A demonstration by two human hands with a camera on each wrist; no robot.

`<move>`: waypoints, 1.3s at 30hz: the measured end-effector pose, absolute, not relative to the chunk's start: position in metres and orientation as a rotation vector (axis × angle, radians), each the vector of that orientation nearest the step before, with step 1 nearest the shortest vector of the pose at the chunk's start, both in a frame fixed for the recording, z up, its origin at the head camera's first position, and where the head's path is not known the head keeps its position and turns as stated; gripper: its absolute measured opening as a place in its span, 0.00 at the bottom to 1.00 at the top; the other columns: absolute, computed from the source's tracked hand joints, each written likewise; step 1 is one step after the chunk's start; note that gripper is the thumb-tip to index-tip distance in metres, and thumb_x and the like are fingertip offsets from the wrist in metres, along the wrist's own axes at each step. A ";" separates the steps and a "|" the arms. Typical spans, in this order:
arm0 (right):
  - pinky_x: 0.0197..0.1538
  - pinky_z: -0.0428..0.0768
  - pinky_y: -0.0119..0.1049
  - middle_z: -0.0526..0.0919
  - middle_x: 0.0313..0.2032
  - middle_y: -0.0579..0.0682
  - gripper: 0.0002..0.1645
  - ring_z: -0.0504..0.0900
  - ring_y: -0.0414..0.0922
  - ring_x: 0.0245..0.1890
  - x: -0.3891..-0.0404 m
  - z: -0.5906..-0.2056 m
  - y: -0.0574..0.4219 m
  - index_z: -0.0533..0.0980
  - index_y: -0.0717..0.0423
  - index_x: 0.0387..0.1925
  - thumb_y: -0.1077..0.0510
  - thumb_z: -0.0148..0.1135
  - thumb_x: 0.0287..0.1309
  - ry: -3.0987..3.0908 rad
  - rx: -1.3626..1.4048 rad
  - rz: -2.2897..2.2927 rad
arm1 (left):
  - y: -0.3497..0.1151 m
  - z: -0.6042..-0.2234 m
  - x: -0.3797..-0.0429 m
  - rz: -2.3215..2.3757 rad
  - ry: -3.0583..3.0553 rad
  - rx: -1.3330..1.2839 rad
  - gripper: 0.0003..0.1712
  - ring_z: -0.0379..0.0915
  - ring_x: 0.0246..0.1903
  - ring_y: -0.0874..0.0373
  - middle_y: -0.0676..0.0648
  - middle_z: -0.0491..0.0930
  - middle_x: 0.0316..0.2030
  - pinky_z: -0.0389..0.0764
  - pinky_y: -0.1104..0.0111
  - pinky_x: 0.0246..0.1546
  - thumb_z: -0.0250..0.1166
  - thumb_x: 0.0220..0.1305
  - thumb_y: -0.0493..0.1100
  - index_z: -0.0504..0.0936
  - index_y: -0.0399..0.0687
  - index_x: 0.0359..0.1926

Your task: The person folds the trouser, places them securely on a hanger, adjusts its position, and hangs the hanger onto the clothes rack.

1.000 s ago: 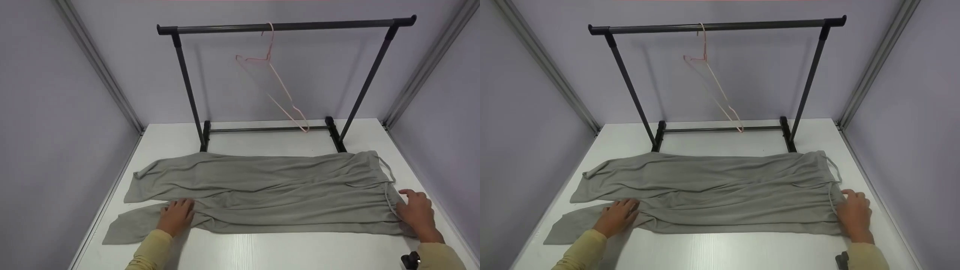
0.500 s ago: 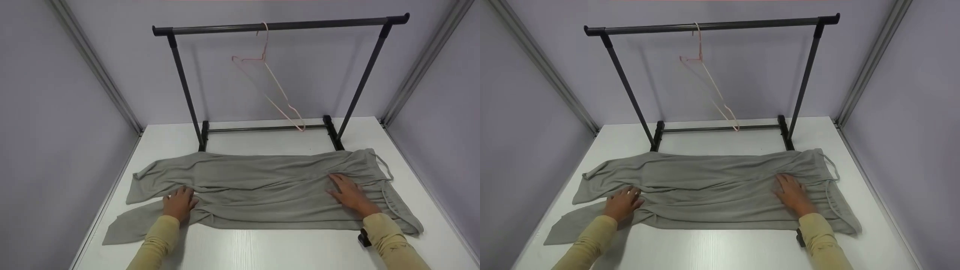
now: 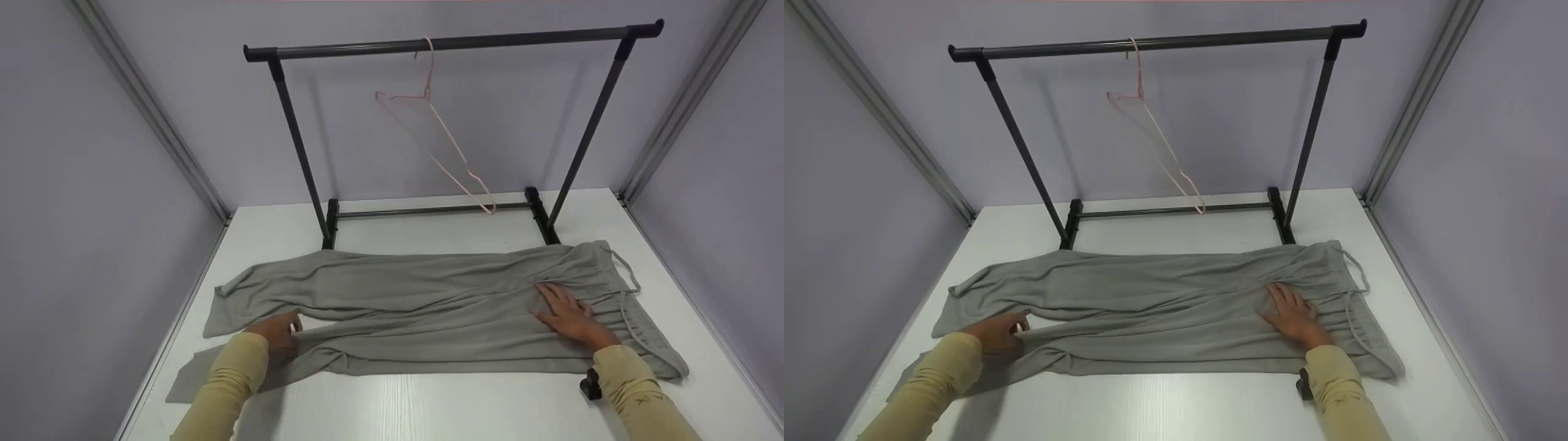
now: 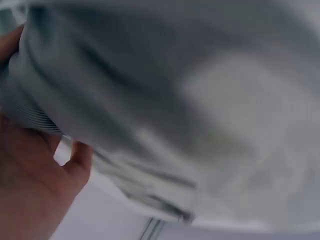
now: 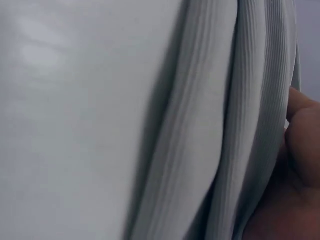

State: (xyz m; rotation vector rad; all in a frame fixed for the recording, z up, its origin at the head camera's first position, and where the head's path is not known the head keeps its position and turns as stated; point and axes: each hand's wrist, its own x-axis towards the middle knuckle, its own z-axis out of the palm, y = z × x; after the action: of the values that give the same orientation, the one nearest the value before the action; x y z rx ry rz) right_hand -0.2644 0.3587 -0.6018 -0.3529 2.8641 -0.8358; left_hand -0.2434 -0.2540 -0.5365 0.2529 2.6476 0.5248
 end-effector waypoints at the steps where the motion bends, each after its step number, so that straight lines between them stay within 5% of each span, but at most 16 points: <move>1: 0.52 0.41 0.69 0.47 0.68 0.62 0.42 0.42 0.65 0.66 -0.264 -0.602 0.358 0.50 0.58 0.70 0.42 0.51 0.64 2.859 -0.349 -0.840 | -0.256 -0.534 -0.243 0.467 2.647 0.247 0.15 0.72 0.37 0.51 0.43 0.77 0.41 0.74 0.58 0.37 0.68 0.47 0.38 0.77 0.44 0.39; 9: 0.55 0.40 0.69 0.45 0.69 0.62 0.42 0.39 0.64 0.67 -0.262 -0.599 0.359 0.49 0.59 0.70 0.41 0.49 0.65 2.855 -0.324 -0.780 | -0.262 -0.539 -0.244 0.581 2.582 0.287 0.07 0.64 0.25 0.59 0.55 0.71 0.24 0.67 0.66 0.26 0.65 0.45 0.45 0.76 0.53 0.27; 12: 0.55 0.40 0.68 0.45 0.69 0.63 0.42 0.39 0.64 0.67 -0.262 -0.598 0.359 0.49 0.60 0.70 0.42 0.48 0.65 2.840 -0.327 -0.792 | -0.263 -0.543 -0.246 0.797 2.477 0.309 0.10 0.61 0.24 0.60 0.54 0.69 0.24 0.64 0.67 0.25 0.65 0.52 0.49 0.76 0.51 0.32; 17: 0.56 0.40 0.67 0.44 0.69 0.63 0.42 0.38 0.64 0.67 -0.262 -0.597 0.360 0.48 0.60 0.70 0.42 0.48 0.66 2.823 -0.327 -0.795 | -0.260 -0.543 -0.249 1.079 2.362 0.173 0.19 0.64 0.36 0.57 0.49 0.72 0.40 0.66 0.65 0.36 0.58 0.63 0.57 0.75 0.49 0.47; 20: 0.56 0.40 0.67 0.44 0.69 0.63 0.42 0.38 0.64 0.67 -0.261 -0.598 0.360 0.48 0.60 0.70 0.41 0.48 0.66 2.825 -0.320 -0.786 | -0.257 -0.544 -0.253 1.227 2.385 0.204 0.20 0.66 0.43 0.55 0.44 0.73 0.47 0.66 0.63 0.42 0.55 0.68 0.51 0.73 0.42 0.52; 24: 0.56 0.40 0.67 0.44 0.69 0.63 0.42 0.38 0.64 0.68 -0.261 -0.597 0.358 0.48 0.60 0.70 0.41 0.48 0.66 2.821 -0.316 -0.786 | -0.256 -0.542 -0.257 1.333 2.449 0.225 0.19 0.69 0.39 0.52 0.40 0.74 0.42 0.69 0.62 0.37 0.60 0.64 0.41 0.70 0.37 0.53; 31: 0.55 0.41 0.67 0.43 0.69 0.63 0.42 0.37 0.64 0.68 -0.261 -0.597 0.358 0.48 0.60 0.70 0.41 0.47 0.66 2.826 -0.314 -0.780 | -0.264 -0.549 -0.265 0.685 2.947 0.250 0.17 0.73 0.44 0.45 0.42 0.76 0.42 0.74 0.53 0.43 0.63 0.55 0.26 0.78 0.43 0.46; 35: 0.56 0.40 0.67 0.41 0.70 0.63 0.43 0.36 0.63 0.68 -0.262 -0.599 0.357 0.47 0.59 0.71 0.41 0.46 0.66 2.820 -0.313 -0.786 | -0.275 -0.557 -0.261 0.315 3.095 0.211 0.09 0.76 0.34 0.44 0.42 0.78 0.32 0.76 0.51 0.35 0.70 0.48 0.32 0.81 0.39 0.33; 39: 0.55 0.39 0.66 0.41 0.70 0.64 0.43 0.36 0.64 0.68 -0.261 -0.601 0.357 0.46 0.59 0.71 0.41 0.46 0.66 2.815 -0.321 -0.817 | -0.285 -0.557 -0.251 0.204 3.127 0.049 0.09 0.76 0.26 0.43 0.39 0.77 0.27 0.76 0.49 0.25 0.69 0.53 0.39 0.78 0.37 0.28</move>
State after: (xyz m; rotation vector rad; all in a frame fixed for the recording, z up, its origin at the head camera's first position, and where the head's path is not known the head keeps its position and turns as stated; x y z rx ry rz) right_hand -0.2614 0.3572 -0.6007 -0.3205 2.8148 -0.8171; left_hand -0.2511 -0.2846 -0.5566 0.0492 3.1274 0.2036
